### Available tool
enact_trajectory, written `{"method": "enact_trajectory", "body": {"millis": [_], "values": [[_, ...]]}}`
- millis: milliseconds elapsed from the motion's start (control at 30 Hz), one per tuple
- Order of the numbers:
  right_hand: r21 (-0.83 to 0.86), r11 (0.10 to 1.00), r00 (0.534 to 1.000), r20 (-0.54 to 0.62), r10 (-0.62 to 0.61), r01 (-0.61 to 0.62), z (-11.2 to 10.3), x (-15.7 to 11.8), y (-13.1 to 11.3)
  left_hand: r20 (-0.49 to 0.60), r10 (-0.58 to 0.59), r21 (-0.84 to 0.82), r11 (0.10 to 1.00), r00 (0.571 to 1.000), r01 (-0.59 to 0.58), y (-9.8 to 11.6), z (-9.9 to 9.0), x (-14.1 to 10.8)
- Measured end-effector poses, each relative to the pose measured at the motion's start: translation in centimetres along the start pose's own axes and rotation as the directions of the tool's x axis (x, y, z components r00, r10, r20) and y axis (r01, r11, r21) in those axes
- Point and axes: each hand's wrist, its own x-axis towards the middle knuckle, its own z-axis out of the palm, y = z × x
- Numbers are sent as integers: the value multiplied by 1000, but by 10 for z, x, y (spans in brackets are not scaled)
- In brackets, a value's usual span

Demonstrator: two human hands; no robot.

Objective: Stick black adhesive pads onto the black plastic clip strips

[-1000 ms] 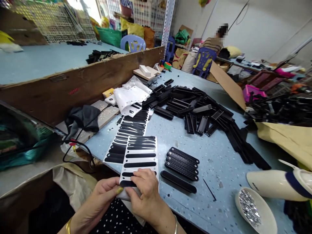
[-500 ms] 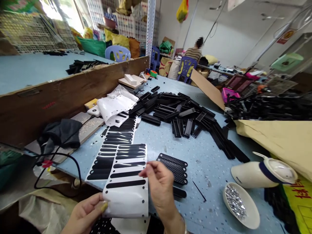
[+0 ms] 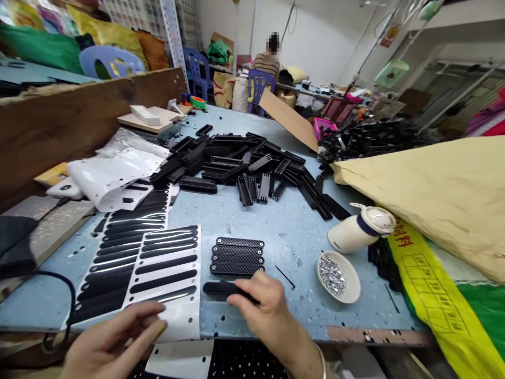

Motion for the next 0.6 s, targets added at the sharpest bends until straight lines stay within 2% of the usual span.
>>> {"method": "enact_trajectory", "body": {"millis": [33, 100, 133, 167, 200, 300, 367, 433, 467, 533, 600], "values": [[-29, 998, 998, 37, -50, 51, 3, -1, -4, 155, -45, -83, 995, 987, 58, 10, 12, 5], [-84, 985, 986, 78, -145, 151, 8, -1, -10, 454, -78, -185, 966, 887, 180, 24, 34, 17], [-106, 975, 979, 74, -188, 195, 10, -1, -12, 548, -85, -215, 947, 832, 239, 28, 42, 22], [-122, 966, 974, 59, -220, 226, 10, -2, -12, 604, -95, -239, 926, 791, 293, 29, 48, 28], [-138, 960, 970, 30, -240, 242, 9, -2, -11, 631, -111, -262, 901, 768, 346, 28, 51, 32], [-177, 953, 963, -62, -261, 247, 1, -6, -5, 638, -172, -308, 836, 750, 453, 21, 54, 42], [-181, 952, 960, -90, -265, 246, -4, -8, 0, 641, -179, -300, 837, 746, 458, 14, 53, 46], [-163, 953, 957, -98, -275, 257, -7, -9, 3, 620, -149, -251, 892, 770, 375, 9, 52, 49], [-152, 955, 957, -106, -271, 254, -8, -9, 4, 591, -107, -211, 936, 800, 281, 6, 51, 50], [-125, 965, 961, -123, -246, 231, -10, -9, 5, 492, 59, -102, 995, 869, -10, 1, 50, 51], [-101, 979, 969, -151, -193, 180, -14, -9, 7, 342, 288, 37, 947, 895, -319, -4, 48, 51]]}}
